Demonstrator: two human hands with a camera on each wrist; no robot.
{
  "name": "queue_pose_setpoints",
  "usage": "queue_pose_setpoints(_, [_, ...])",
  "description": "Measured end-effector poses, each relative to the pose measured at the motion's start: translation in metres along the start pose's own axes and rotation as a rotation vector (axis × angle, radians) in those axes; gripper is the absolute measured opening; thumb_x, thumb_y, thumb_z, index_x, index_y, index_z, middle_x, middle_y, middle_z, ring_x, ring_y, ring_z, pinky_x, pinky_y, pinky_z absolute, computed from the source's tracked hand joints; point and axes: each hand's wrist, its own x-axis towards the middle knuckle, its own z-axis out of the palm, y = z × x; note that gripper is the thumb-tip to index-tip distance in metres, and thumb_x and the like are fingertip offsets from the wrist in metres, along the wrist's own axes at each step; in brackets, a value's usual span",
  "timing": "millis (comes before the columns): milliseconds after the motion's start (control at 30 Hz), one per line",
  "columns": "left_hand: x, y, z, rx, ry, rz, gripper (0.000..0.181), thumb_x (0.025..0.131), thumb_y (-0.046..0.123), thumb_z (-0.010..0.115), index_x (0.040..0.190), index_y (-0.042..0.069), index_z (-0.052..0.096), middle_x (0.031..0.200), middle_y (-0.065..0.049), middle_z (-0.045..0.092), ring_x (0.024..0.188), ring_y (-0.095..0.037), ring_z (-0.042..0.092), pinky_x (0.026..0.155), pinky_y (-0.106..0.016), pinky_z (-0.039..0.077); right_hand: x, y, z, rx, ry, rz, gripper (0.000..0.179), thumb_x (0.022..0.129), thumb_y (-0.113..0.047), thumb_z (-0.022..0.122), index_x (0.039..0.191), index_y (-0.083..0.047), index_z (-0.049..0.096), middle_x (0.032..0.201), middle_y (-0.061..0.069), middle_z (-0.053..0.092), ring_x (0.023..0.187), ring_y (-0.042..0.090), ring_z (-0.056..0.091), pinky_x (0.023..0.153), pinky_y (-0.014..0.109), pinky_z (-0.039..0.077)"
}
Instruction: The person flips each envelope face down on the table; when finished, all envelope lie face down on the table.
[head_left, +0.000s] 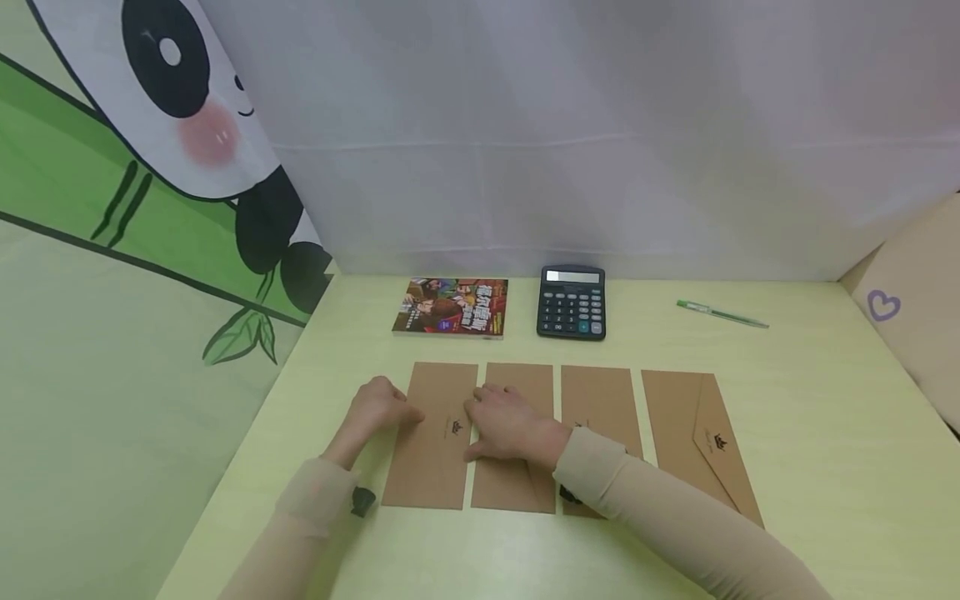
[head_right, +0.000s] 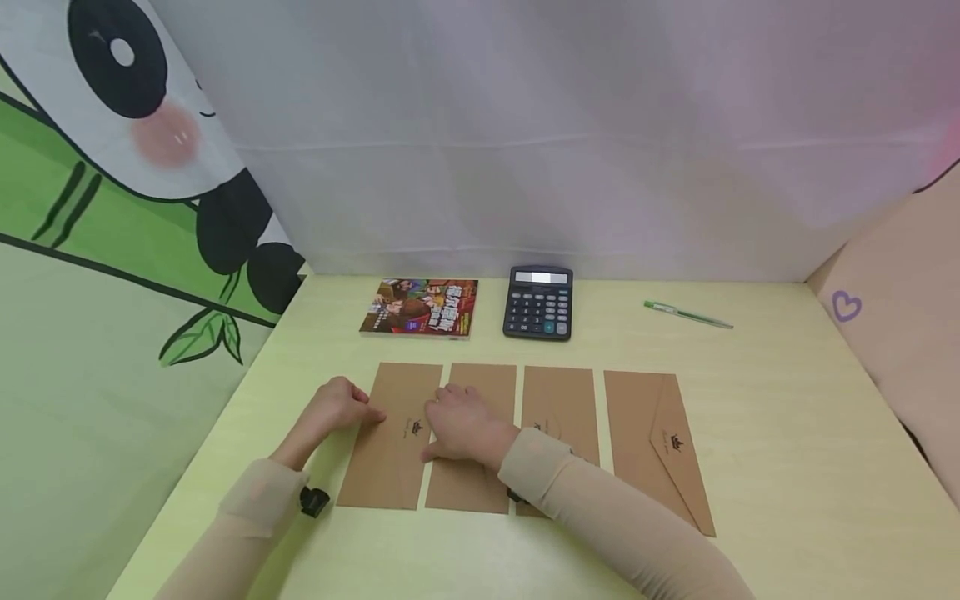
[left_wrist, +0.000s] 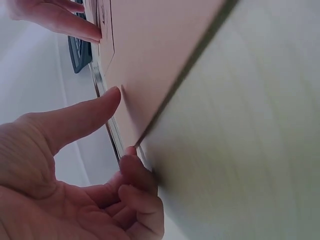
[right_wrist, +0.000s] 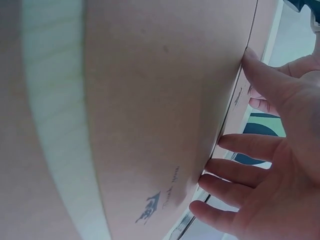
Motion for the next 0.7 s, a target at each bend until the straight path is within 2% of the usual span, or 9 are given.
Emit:
queue_pose_setpoints(133, [-0.002, -0.002, -0.002, -0.018, 0.003, 0.027, 0.033, 0.073, 0.021, 0.081, 0.056, 0.011, 0.055, 0.056, 0.001, 0.042, 0.056, -0.014, 0.038, 0.051, -0.028, 0.031, -0.001, -0.001, -0.002, -0.004, 0.002, -0.002, 0.069, 0.077, -0.059, 0.070, 0.122, -0.008, 0.061, 0.121, 0.009, 0.057, 0.110, 0.023, 0.050, 0.093, 0.043, 0.039])
queue_pose_setpoints(333, [-0.002, -0.005, -0.004, -0.037, 0.010, 0.035, 0.021, 0.073, 0.019, 0.081, 0.076, 0.005, 0.066, 0.079, -0.006, 0.057, 0.073, -0.020, 0.048, 0.060, -0.032, 0.039, -0.001, -0.001, -0.001, -0.011, 0.009, -0.007, 0.069, 0.076, -0.060, 0.070, 0.121, -0.008, 0.061, 0.118, 0.008, 0.058, 0.105, 0.022, 0.051, 0.091, 0.042, 0.041])
queue_pose_setpoints(533, [-0.003, -0.008, -0.008, -0.064, 0.016, 0.052, 0.025, 0.074, 0.013, 0.079, 0.091, 0.000, 0.066, 0.086, -0.008, 0.062, 0.077, -0.022, 0.056, 0.064, -0.033, 0.046, -0.002, -0.001, -0.001, -0.005, 0.014, -0.001, 0.069, 0.076, -0.060, 0.070, 0.121, -0.009, 0.061, 0.117, 0.007, 0.057, 0.103, 0.020, 0.050, 0.090, 0.041, 0.041])
queue_pose_setpoints(700, [-0.004, -0.013, -0.009, -0.134, 0.022, 0.093, 0.022, 0.075, 0.005, 0.075, 0.095, -0.002, 0.067, 0.083, -0.008, 0.065, 0.073, -0.020, 0.061, 0.063, -0.032, 0.050, -0.003, -0.001, -0.002, 0.011, 0.013, -0.002, 0.069, 0.077, -0.058, 0.071, 0.122, -0.008, 0.060, 0.121, 0.008, 0.056, 0.107, 0.021, 0.050, 0.092, 0.042, 0.040])
